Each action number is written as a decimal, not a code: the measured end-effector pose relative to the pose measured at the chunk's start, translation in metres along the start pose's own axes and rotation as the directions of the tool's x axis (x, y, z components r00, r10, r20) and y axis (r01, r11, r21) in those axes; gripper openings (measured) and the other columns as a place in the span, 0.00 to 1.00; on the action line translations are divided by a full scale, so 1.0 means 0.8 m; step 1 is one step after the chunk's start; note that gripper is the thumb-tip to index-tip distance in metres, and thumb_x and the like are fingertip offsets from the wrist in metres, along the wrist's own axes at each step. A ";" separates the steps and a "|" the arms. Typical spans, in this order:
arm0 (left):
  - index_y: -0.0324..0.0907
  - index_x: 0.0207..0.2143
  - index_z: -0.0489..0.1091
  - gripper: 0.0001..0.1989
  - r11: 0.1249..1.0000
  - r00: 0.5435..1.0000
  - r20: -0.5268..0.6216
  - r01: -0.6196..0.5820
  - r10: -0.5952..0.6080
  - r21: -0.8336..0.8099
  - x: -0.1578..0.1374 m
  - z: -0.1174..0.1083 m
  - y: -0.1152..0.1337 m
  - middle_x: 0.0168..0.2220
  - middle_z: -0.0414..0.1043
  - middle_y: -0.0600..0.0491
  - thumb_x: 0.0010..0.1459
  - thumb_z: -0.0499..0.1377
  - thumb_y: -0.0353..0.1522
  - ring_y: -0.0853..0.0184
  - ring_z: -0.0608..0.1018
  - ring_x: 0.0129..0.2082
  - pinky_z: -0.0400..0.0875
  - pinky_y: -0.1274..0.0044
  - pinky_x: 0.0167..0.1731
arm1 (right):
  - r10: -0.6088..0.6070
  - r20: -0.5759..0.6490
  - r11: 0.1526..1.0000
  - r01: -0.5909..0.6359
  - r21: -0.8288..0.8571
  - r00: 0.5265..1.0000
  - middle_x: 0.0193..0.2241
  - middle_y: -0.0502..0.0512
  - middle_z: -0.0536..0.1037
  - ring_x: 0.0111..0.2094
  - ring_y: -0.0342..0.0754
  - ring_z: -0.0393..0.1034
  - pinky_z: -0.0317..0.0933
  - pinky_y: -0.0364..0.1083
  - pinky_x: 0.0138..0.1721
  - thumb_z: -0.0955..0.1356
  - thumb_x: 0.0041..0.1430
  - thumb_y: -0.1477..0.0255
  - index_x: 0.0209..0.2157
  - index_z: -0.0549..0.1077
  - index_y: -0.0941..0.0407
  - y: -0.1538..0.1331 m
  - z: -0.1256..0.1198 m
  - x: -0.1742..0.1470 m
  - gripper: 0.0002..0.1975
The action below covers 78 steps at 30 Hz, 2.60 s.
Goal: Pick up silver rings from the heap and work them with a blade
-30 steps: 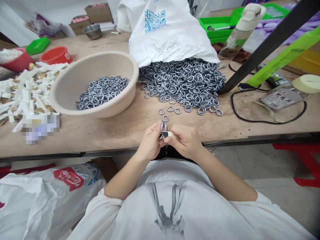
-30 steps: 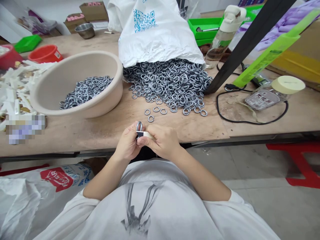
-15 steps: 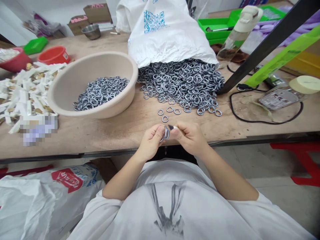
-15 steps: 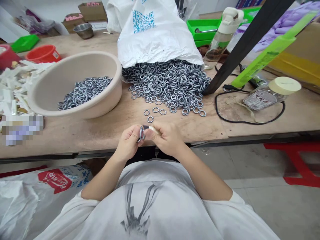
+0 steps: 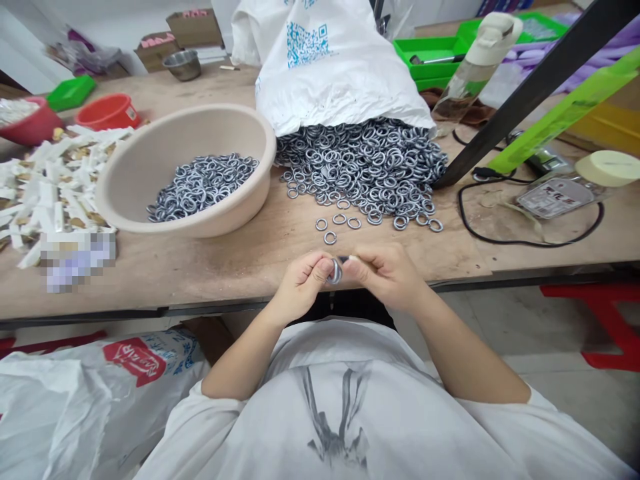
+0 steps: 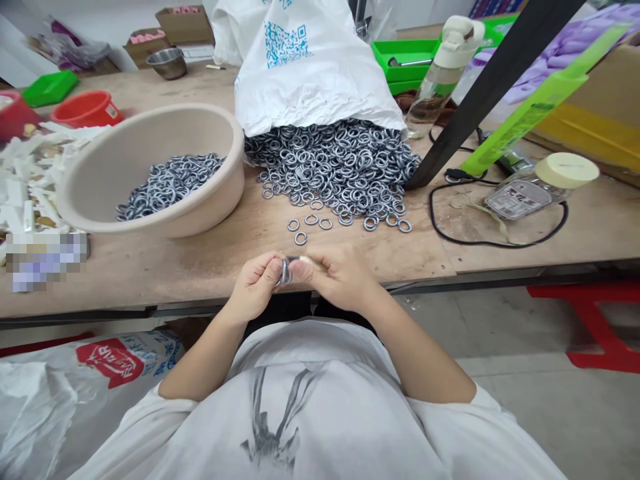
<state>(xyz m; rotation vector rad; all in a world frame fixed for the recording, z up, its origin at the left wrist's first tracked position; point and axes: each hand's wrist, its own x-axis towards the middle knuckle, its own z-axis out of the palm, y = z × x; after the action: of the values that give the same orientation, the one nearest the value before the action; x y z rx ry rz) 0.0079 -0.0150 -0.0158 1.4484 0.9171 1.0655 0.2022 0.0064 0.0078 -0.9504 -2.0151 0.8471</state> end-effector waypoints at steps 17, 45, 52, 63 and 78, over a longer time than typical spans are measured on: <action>0.39 0.33 0.72 0.10 0.693 0.827 -0.250 0.214 -0.504 -0.689 0.013 -0.034 -0.005 0.27 0.74 0.51 0.54 0.54 0.34 0.68 0.76 0.22 0.72 0.79 0.17 | 0.284 -0.026 0.729 -0.234 -0.644 0.958 0.47 0.64 0.78 0.47 0.58 0.71 0.60 0.51 0.44 0.65 0.66 0.67 0.48 0.78 0.57 0.061 0.048 0.063 0.14; 0.39 0.26 0.65 0.24 0.873 0.967 -0.109 0.157 -0.231 -0.461 0.005 0.019 -0.007 0.21 0.63 0.58 0.55 0.65 0.51 0.80 0.61 0.16 0.50 0.85 0.13 | 0.244 -0.132 0.892 -0.168 0.419 0.961 0.23 0.48 0.69 0.26 0.43 0.62 0.58 0.44 0.30 0.70 0.56 0.46 0.28 0.72 0.55 0.016 0.038 0.019 0.24; 0.40 0.26 0.64 0.24 0.827 0.951 -0.126 0.174 -0.282 -0.535 0.008 0.018 0.003 0.20 0.59 0.60 0.52 0.67 0.50 0.79 0.58 0.15 0.50 0.85 0.13 | -0.029 -0.041 0.998 0.027 -0.056 0.999 0.18 0.46 0.59 0.21 0.40 0.52 0.46 0.45 0.26 0.61 0.66 0.48 0.20 0.60 0.54 0.002 0.029 -0.001 0.29; 0.39 0.25 0.63 0.26 0.797 0.962 -0.027 0.208 -0.271 -0.567 0.001 0.018 0.000 0.20 0.58 0.60 0.51 0.68 0.50 0.80 0.58 0.15 0.48 0.85 0.13 | 0.037 -0.011 0.999 -0.036 0.025 0.999 0.18 0.45 0.58 0.21 0.41 0.53 0.45 0.44 0.26 0.62 0.66 0.50 0.20 0.59 0.54 0.012 0.034 0.003 0.28; 0.41 0.40 0.71 0.17 0.693 0.838 -0.221 0.232 -0.498 -0.682 0.005 -0.028 -0.003 0.24 0.69 0.59 0.50 0.69 0.38 0.76 0.69 0.17 0.55 0.86 0.12 | 0.306 -0.014 0.688 -0.231 -0.688 0.952 0.44 0.68 0.78 0.41 0.59 0.72 0.58 0.51 0.37 0.65 0.66 0.70 0.41 0.80 0.58 0.056 0.055 0.103 0.12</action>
<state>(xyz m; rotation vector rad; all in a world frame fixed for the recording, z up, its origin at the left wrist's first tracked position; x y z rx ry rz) -0.0124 -0.0040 -0.0172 0.4471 0.9485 1.2106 0.1433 0.0867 -0.0226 -1.6810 -2.3618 0.2568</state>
